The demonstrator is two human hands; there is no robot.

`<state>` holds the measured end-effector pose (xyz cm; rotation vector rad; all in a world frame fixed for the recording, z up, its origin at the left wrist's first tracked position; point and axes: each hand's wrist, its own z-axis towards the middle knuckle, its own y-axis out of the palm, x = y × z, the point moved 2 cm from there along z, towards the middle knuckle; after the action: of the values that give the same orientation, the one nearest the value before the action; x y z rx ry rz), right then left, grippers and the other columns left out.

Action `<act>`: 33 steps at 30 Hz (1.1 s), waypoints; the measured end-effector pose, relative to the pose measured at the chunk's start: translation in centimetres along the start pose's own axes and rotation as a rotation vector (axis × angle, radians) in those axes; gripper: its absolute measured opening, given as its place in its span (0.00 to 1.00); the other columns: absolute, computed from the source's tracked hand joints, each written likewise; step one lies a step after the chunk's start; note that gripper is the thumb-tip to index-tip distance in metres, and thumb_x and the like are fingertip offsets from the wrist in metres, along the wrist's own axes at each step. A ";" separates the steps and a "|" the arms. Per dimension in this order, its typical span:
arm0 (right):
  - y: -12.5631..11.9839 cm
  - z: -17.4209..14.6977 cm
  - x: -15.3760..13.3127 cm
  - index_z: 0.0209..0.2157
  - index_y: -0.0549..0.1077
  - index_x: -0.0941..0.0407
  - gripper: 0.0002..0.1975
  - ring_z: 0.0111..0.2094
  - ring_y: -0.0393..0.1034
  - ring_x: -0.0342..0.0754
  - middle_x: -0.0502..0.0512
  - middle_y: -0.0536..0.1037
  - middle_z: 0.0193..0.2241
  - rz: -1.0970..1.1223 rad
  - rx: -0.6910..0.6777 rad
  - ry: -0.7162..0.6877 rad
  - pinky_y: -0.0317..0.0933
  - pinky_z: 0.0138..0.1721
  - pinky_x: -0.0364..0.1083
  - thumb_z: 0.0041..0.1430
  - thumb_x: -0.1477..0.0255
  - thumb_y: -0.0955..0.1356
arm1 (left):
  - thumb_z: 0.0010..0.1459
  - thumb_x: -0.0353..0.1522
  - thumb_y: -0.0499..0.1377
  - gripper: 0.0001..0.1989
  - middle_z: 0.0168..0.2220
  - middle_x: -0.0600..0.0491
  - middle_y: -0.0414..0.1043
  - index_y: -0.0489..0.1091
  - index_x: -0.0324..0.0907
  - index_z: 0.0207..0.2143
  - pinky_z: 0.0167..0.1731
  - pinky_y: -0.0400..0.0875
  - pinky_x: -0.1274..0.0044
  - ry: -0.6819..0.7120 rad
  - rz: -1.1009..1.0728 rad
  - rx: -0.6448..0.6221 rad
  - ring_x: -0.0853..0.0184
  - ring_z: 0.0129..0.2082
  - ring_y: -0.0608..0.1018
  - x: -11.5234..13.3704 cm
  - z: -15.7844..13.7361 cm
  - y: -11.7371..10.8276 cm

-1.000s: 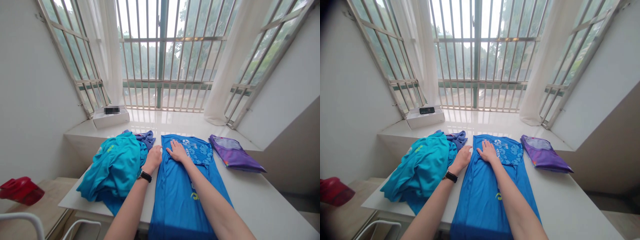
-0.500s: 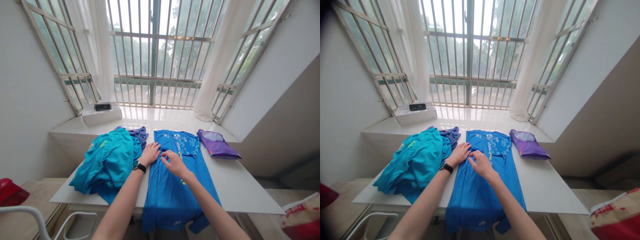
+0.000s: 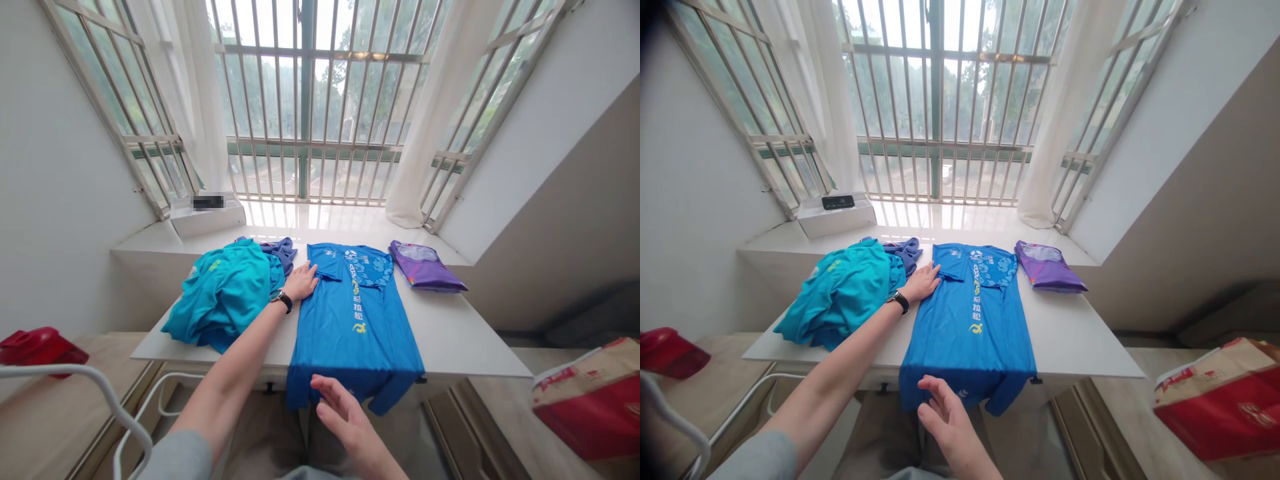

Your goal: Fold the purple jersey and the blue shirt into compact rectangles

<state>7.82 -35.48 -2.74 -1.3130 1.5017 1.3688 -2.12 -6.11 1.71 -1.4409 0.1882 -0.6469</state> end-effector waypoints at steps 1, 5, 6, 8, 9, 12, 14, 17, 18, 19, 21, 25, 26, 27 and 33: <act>0.1 -0.5 0.6 0.48 0.76 0.51 0.30 0.65 0.58 0.60 0.59 0.71 0.59 -0.034 0.013 0.010 0.48 0.66 0.57 0.49 0.47 0.74 | 0.65 0.35 0.56 0.27 0.68 0.37 0.54 0.59 0.36 0.65 0.62 0.58 0.61 -0.002 -0.010 0.007 0.50 0.66 0.61 0.5 -0.7 -0.8; 0.0 -0.7 1.6 0.51 0.74 0.50 0.30 0.63 0.60 0.58 0.58 0.72 0.57 -0.193 -0.012 -0.001 0.46 0.67 0.57 0.53 0.47 0.71 | 0.67 0.34 0.52 0.21 0.64 0.39 0.62 0.66 0.38 0.59 0.60 0.63 0.67 0.045 -0.301 0.173 0.57 0.64 0.65 3.2 -8.7 -4.5; 0.0 -0.4 1.7 0.52 0.74 0.50 0.29 0.63 0.61 0.58 0.58 0.72 0.57 -0.228 -0.039 -0.029 0.47 0.67 0.57 0.55 0.48 0.71 | 0.68 0.36 0.51 0.18 0.59 0.42 0.68 0.68 0.40 0.57 0.56 0.68 0.69 0.035 -0.493 0.238 0.59 0.58 0.72 3.7 -11.9 -5.2; 0.1 0.0 1.8 0.51 0.75 0.50 0.27 0.62 0.62 0.58 0.58 0.72 0.57 -0.263 -0.100 -0.076 0.51 0.65 0.56 0.56 0.49 0.70 | 0.68 0.41 0.52 0.17 0.47 0.47 0.77 0.73 0.43 0.50 0.48 0.74 0.72 -0.063 -0.788 0.221 0.61 0.46 0.79 4.3 -18.6 -5.4; 0.2 0.1 1.9 0.51 0.75 0.51 0.26 0.61 0.63 0.57 0.59 0.73 0.57 -0.266 -0.129 -0.087 0.53 0.64 0.55 0.57 0.50 0.70 | 0.67 0.43 0.52 0.18 0.43 0.47 0.78 0.74 0.43 0.47 0.44 0.75 0.73 -0.114 -0.893 0.157 0.61 0.43 0.80 4.3 -21.8 -4.8; 0.4 0.1 2.3 0.51 0.75 0.52 0.26 0.59 0.65 0.57 0.59 0.74 0.55 -0.258 -0.194 -0.056 0.56 0.62 0.54 0.57 0.50 0.70 | 0.63 0.48 0.56 0.21 0.41 0.47 0.80 0.76 0.42 0.42 0.43 0.76 0.72 -0.355 -1.046 0.101 0.58 0.42 0.81 3.5 -28.7 -1.6; 0.2 -0.4 2.0 0.51 0.75 0.52 0.26 0.57 0.68 0.57 0.60 0.76 0.53 -0.269 -0.211 -0.043 0.60 0.60 0.54 0.58 0.51 0.69 | 0.56 0.51 0.61 0.23 0.44 0.46 0.79 0.75 0.42 0.43 0.49 0.75 0.69 -0.505 -1.041 0.222 0.56 0.46 0.80 2.6 -30.7 0.7; -1.5 -2.0 0.2 0.47 0.78 0.53 0.22 0.50 0.73 0.56 0.60 0.80 0.47 -0.325 -0.181 -0.080 0.65 0.54 0.52 0.60 0.53 0.69 | 0.52 0.51 0.63 0.26 0.47 0.44 0.78 0.74 0.42 0.45 0.50 0.74 0.67 -0.565 -1.000 0.274 0.54 0.48 0.79 2.5 -30.8 3.1; -2.6 -2.7 -0.6 0.44 0.79 0.54 0.20 0.48 0.75 0.55 0.59 0.81 0.44 -0.345 -0.137 -0.109 0.66 0.53 0.50 0.60 0.54 0.69 | 0.53 0.51 0.62 0.25 0.46 0.44 0.78 0.74 0.42 0.45 0.49 0.74 0.67 -0.557 -0.965 0.277 0.54 0.47 0.79 2.7 -30.5 3.4; -4.2 -3.5 -1.3 0.42 0.79 0.54 0.19 0.46 0.75 0.54 0.58 0.81 0.42 -0.349 -0.070 -0.134 0.67 0.50 0.49 0.60 0.54 0.68 | 0.54 0.51 0.61 0.24 0.45 0.44 0.79 0.74 0.42 0.44 0.48 0.74 0.67 -0.547 -0.922 0.276 0.55 0.45 0.80 3.0 -30.2 3.5; -8.5 -5.1 -2.2 0.38 0.80 0.54 0.20 0.41 0.76 0.53 0.57 0.82 0.37 -0.295 0.209 -0.172 0.69 0.45 0.46 0.59 0.52 0.69 | 0.56 0.50 0.59 0.22 0.40 0.47 0.79 0.74 0.42 0.42 0.42 0.74 0.69 -0.530 -0.834 0.267 0.58 0.38 0.79 3.8 -29.5 3.5; -17.6 -7.6 -0.8 0.37 0.79 0.56 0.26 0.40 0.77 0.54 0.57 0.83 0.37 -0.173 0.766 -0.134 0.72 0.42 0.45 0.47 0.49 0.73 | 0.57 0.51 0.57 0.22 0.25 0.54 0.72 0.73 0.41 0.39 0.30 0.68 0.74 -0.546 -0.721 0.250 0.64 0.25 0.73 4.5 -28.7 3.8; -19.0 -7.8 -0.1 0.37 0.79 0.57 0.28 0.41 0.77 0.55 0.58 0.83 0.38 -0.147 0.835 -0.107 0.72 0.41 0.45 0.43 0.48 0.75 | 0.56 0.51 0.57 0.22 0.23 0.55 0.70 0.73 0.41 0.38 0.28 0.66 0.75 -0.557 -0.709 0.256 0.65 0.23 0.70 4.5 -28.6 4.0; -19.8 -7.7 0.6 0.38 0.79 0.57 0.30 0.44 0.76 0.56 0.58 0.83 0.39 -0.132 0.853 -0.086 0.73 0.42 0.46 0.41 0.48 0.75 | 0.56 0.52 0.58 0.23 0.22 0.56 0.69 0.73 0.41 0.37 0.27 0.65 0.75 -0.565 -0.710 0.259 0.66 0.22 0.68 4.6 -28.5 4.2; -16.9 -4.9 1.8 0.38 0.77 0.56 0.28 0.46 0.77 0.58 0.58 0.83 0.40 -0.174 0.801 -0.139 0.72 0.47 0.49 0.42 0.50 0.75 | 0.55 0.57 0.56 0.28 0.27 0.53 0.72 0.73 0.40 0.34 0.26 0.63 0.77 -0.539 -0.820 0.195 0.68 0.22 0.65 5.8 -27.8 4.5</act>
<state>24.26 -39.41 -7.86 -0.7876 1.5509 0.6074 -9.81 -32.96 -5.29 -1.4254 -0.9064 -0.8652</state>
